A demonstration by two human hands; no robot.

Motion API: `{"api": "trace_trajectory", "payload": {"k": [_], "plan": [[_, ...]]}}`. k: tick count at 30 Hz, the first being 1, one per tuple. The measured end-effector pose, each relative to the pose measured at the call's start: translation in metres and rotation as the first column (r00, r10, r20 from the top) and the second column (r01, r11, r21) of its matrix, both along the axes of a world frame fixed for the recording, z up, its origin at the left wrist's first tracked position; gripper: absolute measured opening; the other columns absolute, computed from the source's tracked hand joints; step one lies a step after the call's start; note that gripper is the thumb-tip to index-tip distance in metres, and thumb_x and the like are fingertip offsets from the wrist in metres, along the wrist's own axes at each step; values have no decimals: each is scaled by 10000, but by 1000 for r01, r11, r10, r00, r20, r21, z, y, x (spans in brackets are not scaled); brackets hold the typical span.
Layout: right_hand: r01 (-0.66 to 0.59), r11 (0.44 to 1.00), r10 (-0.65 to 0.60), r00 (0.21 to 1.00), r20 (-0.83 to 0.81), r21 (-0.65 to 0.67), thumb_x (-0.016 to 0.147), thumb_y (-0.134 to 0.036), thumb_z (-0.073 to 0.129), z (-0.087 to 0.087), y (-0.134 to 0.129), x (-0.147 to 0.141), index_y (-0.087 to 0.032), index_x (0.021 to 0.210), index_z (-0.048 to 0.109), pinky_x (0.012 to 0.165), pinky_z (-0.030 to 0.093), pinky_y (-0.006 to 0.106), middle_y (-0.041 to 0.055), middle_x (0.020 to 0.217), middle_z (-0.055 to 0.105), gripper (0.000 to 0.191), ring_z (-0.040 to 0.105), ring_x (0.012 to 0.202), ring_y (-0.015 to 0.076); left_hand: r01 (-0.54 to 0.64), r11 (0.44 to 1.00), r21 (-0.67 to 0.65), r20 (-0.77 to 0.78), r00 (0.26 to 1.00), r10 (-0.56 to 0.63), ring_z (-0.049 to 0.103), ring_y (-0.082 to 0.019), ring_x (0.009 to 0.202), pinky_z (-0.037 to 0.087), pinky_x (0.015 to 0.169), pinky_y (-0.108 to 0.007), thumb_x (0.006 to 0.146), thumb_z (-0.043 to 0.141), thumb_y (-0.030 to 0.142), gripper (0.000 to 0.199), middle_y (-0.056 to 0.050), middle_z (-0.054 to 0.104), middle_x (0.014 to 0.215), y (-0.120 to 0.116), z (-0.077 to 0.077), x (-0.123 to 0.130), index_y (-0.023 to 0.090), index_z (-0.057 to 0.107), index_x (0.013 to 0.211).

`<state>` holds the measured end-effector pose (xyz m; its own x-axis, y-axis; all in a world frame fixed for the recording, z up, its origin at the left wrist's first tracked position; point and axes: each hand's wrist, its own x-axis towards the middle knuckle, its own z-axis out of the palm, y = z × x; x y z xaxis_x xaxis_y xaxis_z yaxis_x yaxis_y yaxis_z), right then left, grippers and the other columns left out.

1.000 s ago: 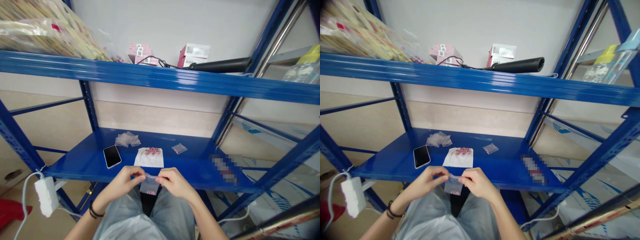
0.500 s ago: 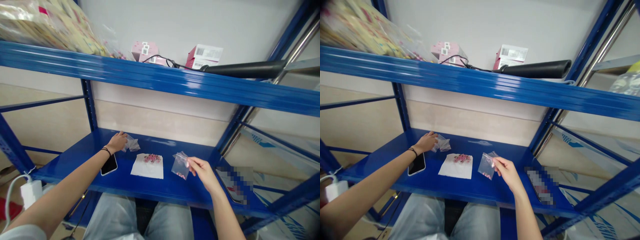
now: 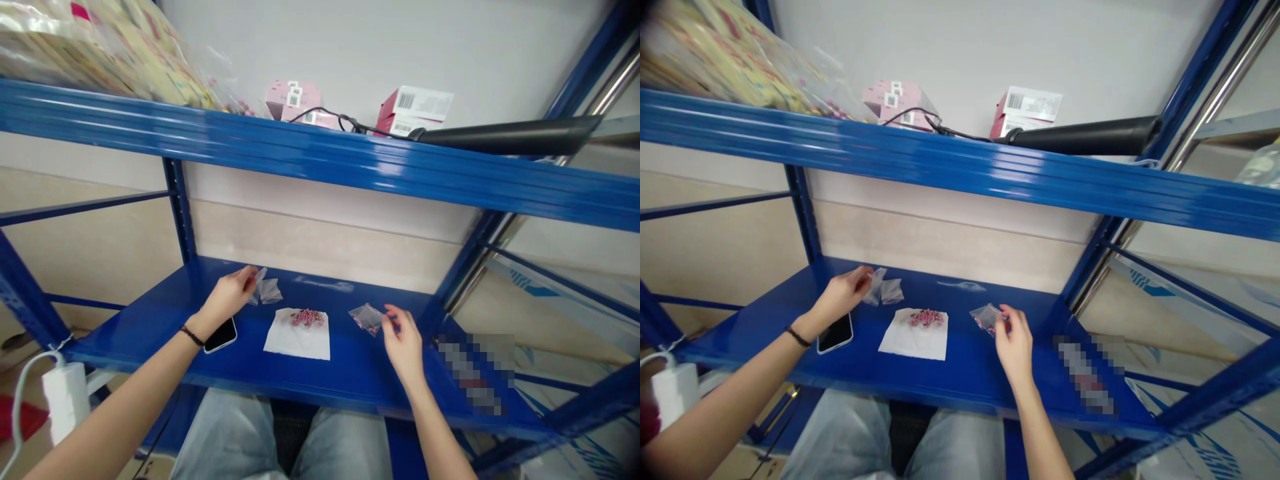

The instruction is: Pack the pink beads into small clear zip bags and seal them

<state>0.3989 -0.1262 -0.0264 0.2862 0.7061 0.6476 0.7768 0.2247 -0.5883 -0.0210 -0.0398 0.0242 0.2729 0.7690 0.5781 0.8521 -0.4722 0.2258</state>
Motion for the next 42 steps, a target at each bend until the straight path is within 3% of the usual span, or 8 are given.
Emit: {"api": "trace_trajectory", "payload": {"k": [2, 5, 7, 11, 19, 24, 29, 42], "plan": [[-270, 963, 271, 957, 101, -20, 993, -311, 447, 10, -31, -49, -199, 1237, 632, 751, 537, 318, 143, 1184, 645, 326, 651, 959, 233, 111, 992, -65, 154, 983, -100, 692, -189, 703, 506, 674, -260, 960, 497, 214, 337, -28, 719, 811, -39, -11, 19, 177, 611, 1276], [-586, 777, 627, 696, 349, -228, 975, -157, 435, 12, -76, -114, -235, 1303, 614, 948, 508, 345, 126, 1297, 625, 382, 608, 1149, 240, 349, 924, -156, 237, 921, -308, 716, -187, 842, 523, 761, -248, 947, 507, 171, 277, -53, 751, 928, -101, -43, 49, 208, 717, 1124], [-618, 697, 717, 577, 391, -365, 945, -114, 451, 3, -98, -139, -242, 1305, 605, 918, 522, 324, 96, 1298, 638, 412, 617, 1120, 226, 394, 898, -194, 321, 891, -322, 716, -181, 821, 532, 746, -245, 947, 493, 157, 281, -48, 754, 900, -134, -65, 60, 218, 735, 1075], [-532, 686, 727, 544, 420, -497, 909, -113, 492, -18, -115, -157, -211, 1281, 594, 842, 539, 314, 78, 1305, 645, 398, 612, 1075, 233, 378, 890, -255, 417, 873, -252, 701, -171, 731, 537, 688, -249, 949, 487, 164, 277, -39, 752, 850, -164, -91, 62, 225, 753, 998], [-410, 754, 646, 603, 468, -513, 843, -69, 504, -19, -121, -168, -219, 1415, 499, 831, 555, 354, 102, 1418, 558, 592, 594, 1123, 271, 375, 887, -269, 537, 823, -185, 688, -167, 677, 536, 644, -249, 951, 505, 204, 256, -35, 769, 883, -166, -88, 69, 235, 749, 1023], [-432, 735, 669, 590, 452, -523, 854, -77, 511, -10, -122, -156, -303, 1408, 512, 861, 546, 341, 74, 1516, 459, 598, 584, 1149, 257, 539, 787, -300, 595, 750, -287, 696, -204, 921, 564, 837, -303, 974, 573, 307, 312, -68, 734, 1087, -166, -80, 59, 264, 674, 1265], [-519, 648, 760, 489, 429, -557, 896, -135, 536, -1, -123, -141, -341, 1283, 605, 913, 521, 322, 27, 1463, 507, 444, 568, 1167, 232, 696, 657, -290, 498, 696, -518, 540, -315, 1292, 445, 1103, -454, 784, 820, 448, 733, -132, 585, 1399, -161, -83, 38, 292, 537, 1442], [-684, 616, 788, 549, 280, -391, 939, -146, 495, -10, -114, -135, -280, 1250, 641, 977, 491, 289, 45, 1312, 646, 369, 636, 1140, 203, 691, 631, -351, 571, 693, -441, 650, -278, 1116, 496, 989, -385, 794, 813, 422, 567, -101, 702, 1218, -157, -85, 42, 263, 650, 1313]]}}
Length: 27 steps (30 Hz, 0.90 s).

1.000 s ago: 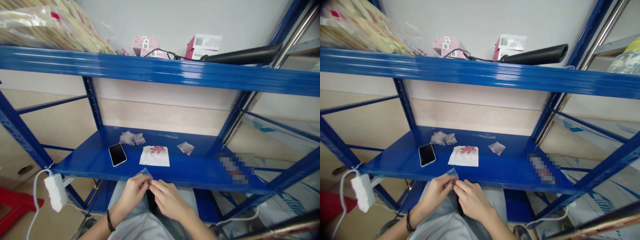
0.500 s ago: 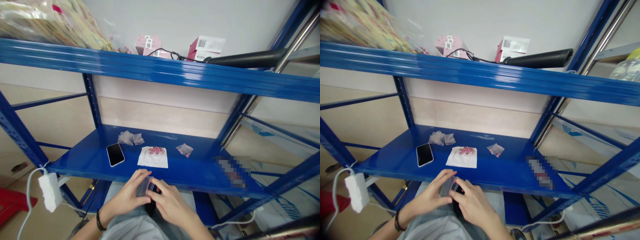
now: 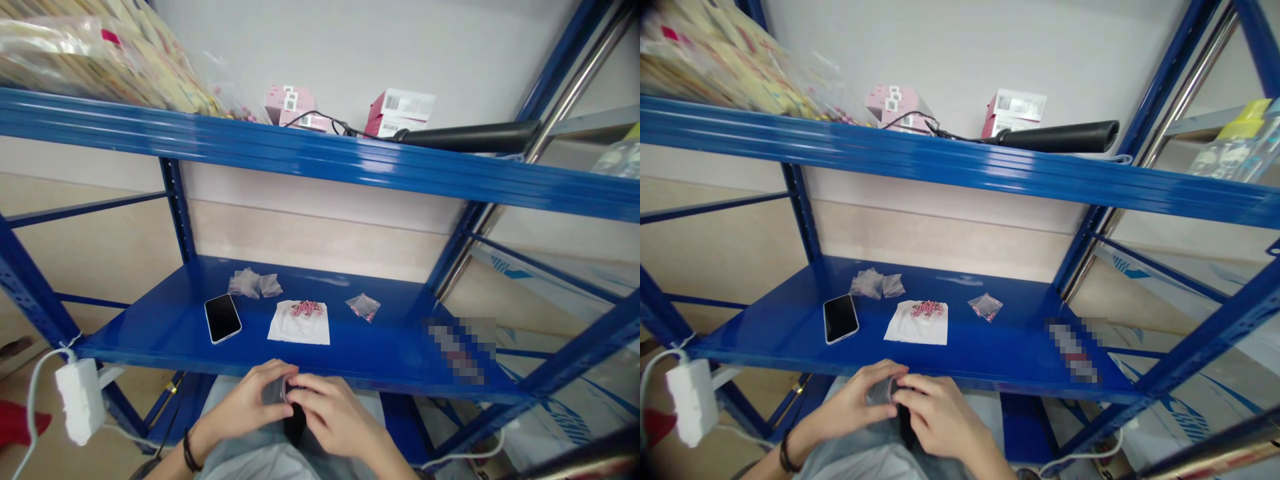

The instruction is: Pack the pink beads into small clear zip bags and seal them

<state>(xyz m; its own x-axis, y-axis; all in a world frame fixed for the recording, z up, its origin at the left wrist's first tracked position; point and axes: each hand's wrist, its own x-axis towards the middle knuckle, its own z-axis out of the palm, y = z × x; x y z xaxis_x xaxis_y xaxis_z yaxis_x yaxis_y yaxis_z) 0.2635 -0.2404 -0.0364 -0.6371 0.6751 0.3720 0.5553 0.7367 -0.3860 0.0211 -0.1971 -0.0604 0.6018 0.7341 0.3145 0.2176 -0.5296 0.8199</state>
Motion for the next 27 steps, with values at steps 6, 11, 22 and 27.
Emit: {"api": "trace_trajectory", "payload": {"k": [6, 11, 22, 27], "plan": [[349, 937, -320, 861, -395, 3, 986, -207, 467, 4, 68, 23, -203, 1040, 674, 670, 488, 253, 60, 909, 700, 214, 648, 760, 175, -10, 976, -219, 372, 923, 93, 651, -284, 1042, 475, 962, -383, 847, 742, 467, 410, -103, 735, 1074, 34, 17, 16, 195, 728, 1154], [581, 814, -568, 797, -206, 6, 908, -127, 513, -10, 141, 25, -185, 930, 712, 744, 480, 268, 70, 914, 702, 209, 658, 829, 204, -85, 959, -271, 549, 805, 226, 628, -300, 1093, 454, 989, -391, 813, 773, 442, 400, -114, 722, 1133, 81, 20, 56, 186, 742, 1119], [635, 764, -641, 767, 28, 112, 968, -158, 495, -43, 164, 11, -196, 1056, 729, 871, 453, 267, 91, 995, 675, 252, 623, 965, 225, -285, 945, -162, 507, 797, 327, 644, -289, 1084, 464, 988, -412, 858, 734, 395, 370, -121, 726, 1161, 98, -18, 70, 194, 709, 1167], [626, 775, -632, 770, 89, 83, 983, -147, 473, -40, 169, 12, -199, 1061, 733, 874, 446, 261, 88, 986, 673, 276, 618, 959, 219, -430, 897, -98, 469, 775, 423, 644, -306, 1122, 468, 1013, -450, 837, 751, 376, 372, -124, 724, 1190, 94, -11, 71, 199, 710, 1162]]}}
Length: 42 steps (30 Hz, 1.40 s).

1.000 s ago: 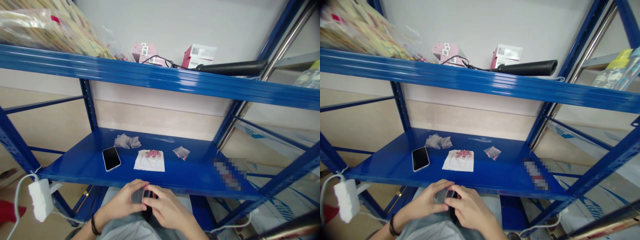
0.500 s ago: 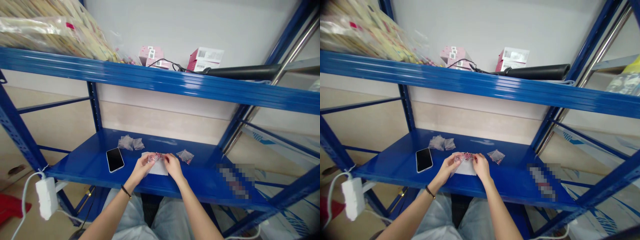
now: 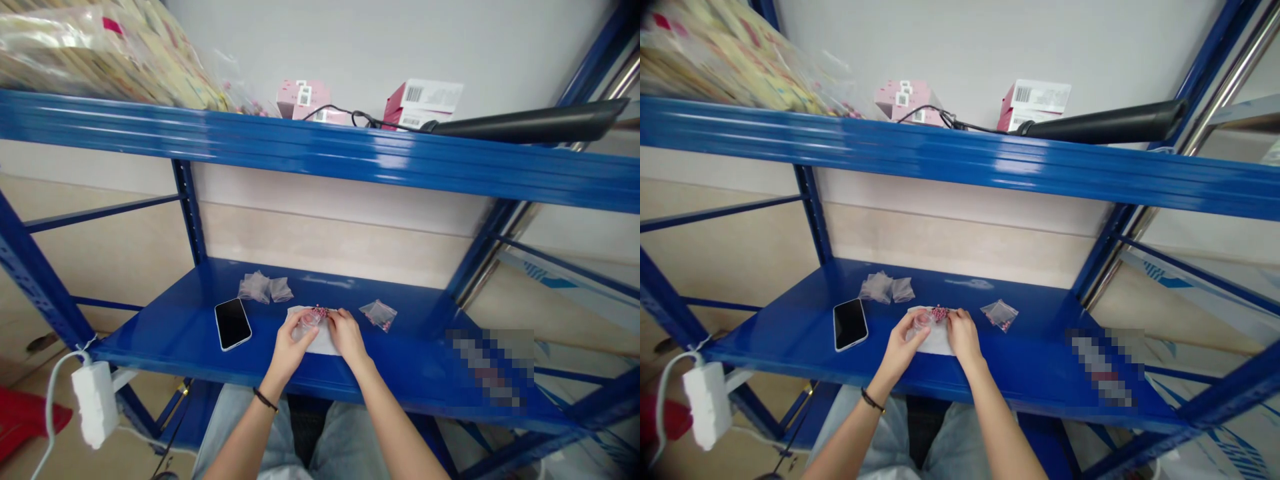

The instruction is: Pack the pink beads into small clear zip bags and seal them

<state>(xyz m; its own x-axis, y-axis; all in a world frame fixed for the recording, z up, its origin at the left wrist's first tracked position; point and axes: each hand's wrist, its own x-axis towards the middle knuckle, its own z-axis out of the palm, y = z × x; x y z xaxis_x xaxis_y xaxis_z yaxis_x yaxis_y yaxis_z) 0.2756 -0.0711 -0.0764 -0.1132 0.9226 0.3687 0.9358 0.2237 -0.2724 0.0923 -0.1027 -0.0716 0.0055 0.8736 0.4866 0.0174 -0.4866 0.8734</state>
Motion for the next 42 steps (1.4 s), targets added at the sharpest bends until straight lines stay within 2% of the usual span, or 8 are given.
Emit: {"api": "trace_trajectory", "payload": {"k": [8, 13, 17, 20, 24, 30, 35, 42], "plan": [[-42, 999, 42, 997, -61, -6, 961, -114, 470, 2, 2, 1, -171, 944, 733, 860, 458, 299, 113, 937, 675, 270, 628, 945, 243, 8, 999, -48, -30, 1000, -9, 656, -306, 1127, 478, 1010, -442, 847, 741, 415, 414, -132, 727, 1198, 2, -5, 2, 188, 710, 1191], [-103, 994, 105, 973, -204, 21, 995, -185, 467, 26, -1, 7, -177, 978, 718, 821, 487, 261, 76, 960, 696, 252, 656, 898, 192, 35, 995, -92, -11, 999, -36, 671, -314, 1108, 489, 999, -456, 845, 740, 438, 411, -134, 735, 1186, 6, -8, 3, 195, 724, 1176], [-369, 927, 351, 789, -505, 68, 975, -279, 551, 54, -12, 0, -194, 973, 730, 782, 499, 248, 43, 941, 709, 199, 665, 871, 176, 66, 994, -86, -26, 997, -69, 666, -313, 1131, 466, 1035, -470, 840, 751, 423, 396, -128, 731, 1209, 4, -3, 3, 209, 729, 1173], [-518, 854, 464, 716, -521, 47, 939, -253, 602, 66, -18, -10, -204, 906, 769, 768, 483, 250, 35, 892, 717, 177, 663, 837, 171, 93, 992, -88, -8, 996, -94, 665, -313, 1138, 465, 1039, -472, 839, 753, 410, 406, -134, 726, 1226, 2, 0, 3, 201, 724, 1187], [-503, 863, 451, 734, -509, 39, 962, -282, 566, 65, -12, -14, -193, 885, 776, 764, 487, 253, 49, 884, 728, 240, 668, 842, 177, 88, 990, -115, 38, 996, -84, 677, -319, 1112, 481, 1018, -467, 813, 771, 420, 415, -137, 743, 1182, 3, 0, 4, 189, 739, 1156], [-224, 973, 188, 902, -389, -48, 997, -235, 445, 48, 26, -24, -206, 1147, 717, 818, 519, 268, 65, 1085, 746, 312, 696, 946, 186, -34, 979, -202, 203, 976, 75, 694, -297, 1048, 525, 937, -411, 815, 762, 459, 465, -141, 748, 1143, 1, -7, -4, 160, 719, 1168], [-204, 968, 173, 963, -208, -143, 927, -175, 586, 33, 62, -66, -195, 1099, 743, 851, 474, 252, 85, 1049, 748, 234, 680, 955, 187, -189, 939, -287, 395, 870, 296, 691, -264, 1021, 531, 904, -372, 820, 749, 500, 537, -120, 742, 1109, 0, -14, -19, 149, 674, 1219], [-239, 949, 240, 971, -18, -206, 932, -245, 624, 25, 77, -101, -186, 920, 769, 815, 426, 251, 94, 994, 744, 158, 658, 954, 199, -124, 933, -337, 480, 830, 284, 681, -246, 1056, 518, 918, -340, 823, 755, 487, 492, -104, 738, 1131, 3, -19, -21, 164, 680, 1186]]}}
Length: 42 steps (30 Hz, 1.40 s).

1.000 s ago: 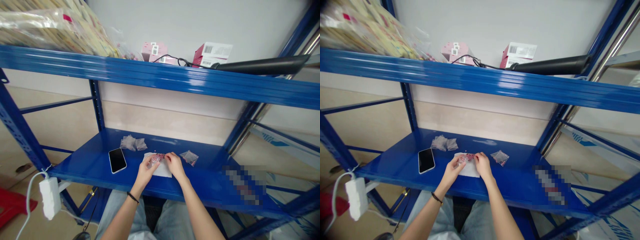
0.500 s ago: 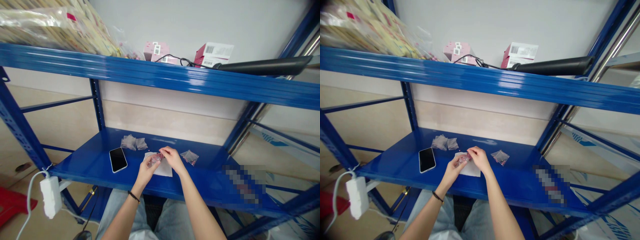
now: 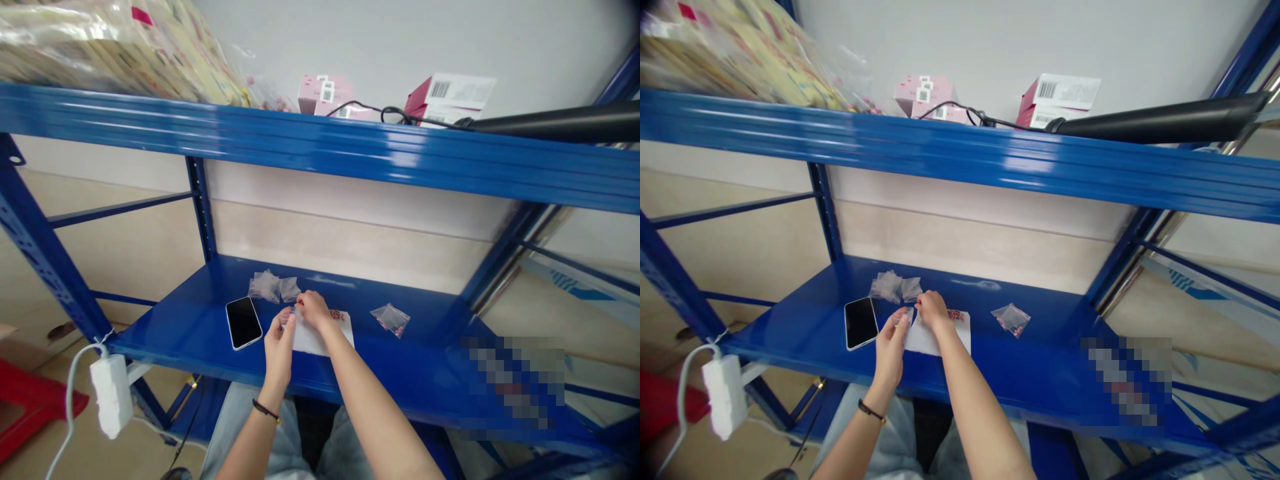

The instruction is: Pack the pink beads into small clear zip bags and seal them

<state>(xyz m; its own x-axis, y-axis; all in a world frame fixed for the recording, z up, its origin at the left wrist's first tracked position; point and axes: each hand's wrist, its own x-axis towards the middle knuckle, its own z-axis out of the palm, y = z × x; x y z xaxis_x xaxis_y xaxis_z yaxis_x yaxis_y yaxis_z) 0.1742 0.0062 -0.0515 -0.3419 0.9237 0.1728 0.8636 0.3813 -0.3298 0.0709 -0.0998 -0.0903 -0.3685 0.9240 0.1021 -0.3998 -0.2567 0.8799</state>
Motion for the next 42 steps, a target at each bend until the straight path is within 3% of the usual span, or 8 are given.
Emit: {"api": "trace_trajectory", "payload": {"k": [10, 19, 25, 29, 33, 36, 39, 42], "plan": [[59, 997, -59, 998, 18, 41, 977, -239, 562, 2, -2, 12, -204, 1018, 754, 763, 414, 246, 86, 1050, 740, 200, 662, 933, 189, -10, 1000, 10, -136, 991, 11, 705, -234, 913, 548, 802, -313, 804, 765, 510, 530, -111, 749, 1075, -6, 4, 2, 157, 688, 1192], [137, 989, -135, 990, -26, 54, 983, -223, 564, 0, -9, 27, -199, 1096, 735, 863, 431, 253, 98, 1108, 726, 207, 639, 1048, 201, -46, 999, -2, -86, 995, 46, 684, -267, 1051, 518, 931, -377, 813, 737, 542, 529, -117, 746, 1105, -3, 4, 2, 151, 695, 1166], [101, 995, -101, 994, -39, 4, 911, -146, 603, -3, -4, 15, -170, 903, 766, 831, 436, 278, 123, 1006, 742, 165, 661, 965, 226, -29, 1000, 0, -92, 995, 29, 682, -262, 1051, 521, 927, -371, 826, 739, 515, 503, -110, 743, 1111, -4, 1, 2, 154, 691, 1173], [83, 997, -82, 990, -115, 3, 893, -74, 534, 9, -5, 14, -156, 834, 757, 817, 450, 288, 137, 970, 748, 245, 673, 922, 225, -23, 1000, 1, -103, 994, 23, 688, -260, 1035, 528, 914, -369, 826, 739, 513, 502, -106, 743, 1111, -4, 1, 3, 160, 688, 1179], [3, 999, 6, 968, -250, 33, 943, -163, 525, 38, -13, 22, -186, 1035, 721, 802, 483, 244, 69, 1038, 748, 219, 678, 928, 173, -13, 1000, 9, -167, 986, 15, 686, -263, 1033, 518, 928, -374, 830, 735, 510, 504, -106, 743, 1110, -4, 0, 2, 165, 691, 1194], [-176, 984, 154, 899, -410, -15, 932, -244, 582, 57, -30, 30, -196, 1084, 689, 706, 504, 222, 29, 983, 747, 192, 684, 828, 148, 6, 999, 41, -213, 977, 3, 679, -266, 1049, 506, 944, -367, 835, 738, 491, 476, -104, 742, 1121, -4, 1, 2, 172, 700, 1186], [-369, 926, 283, 813, -508, -76, 895, -263, 636, 67, -48, 34, -205, 1056, 709, 664, 503, 228, 21, 915, 746, 186, 680, 757, 148, 55, 996, 76, -230, 972, -36, 674, -278, 1072, 503, 955, -371, 848, 726, 478, 462, -111, 741, 1144, -6, 3, 2, 167, 702, 1188], [-376, 926, 315, 827, -465, -41, 912, -268, 623, 67, -57, 40, -223, 1080, 726, 731, 511, 251, 24, 968, 748, 203, 687, 824, 163, 68, 994, 84, -237, 970, -47, 677, -282, 1069, 504, 952, -375, 855, 718, 471, 454, -116, 744, 1139, -8, 5, 2, 158, 703, 1184]]}}
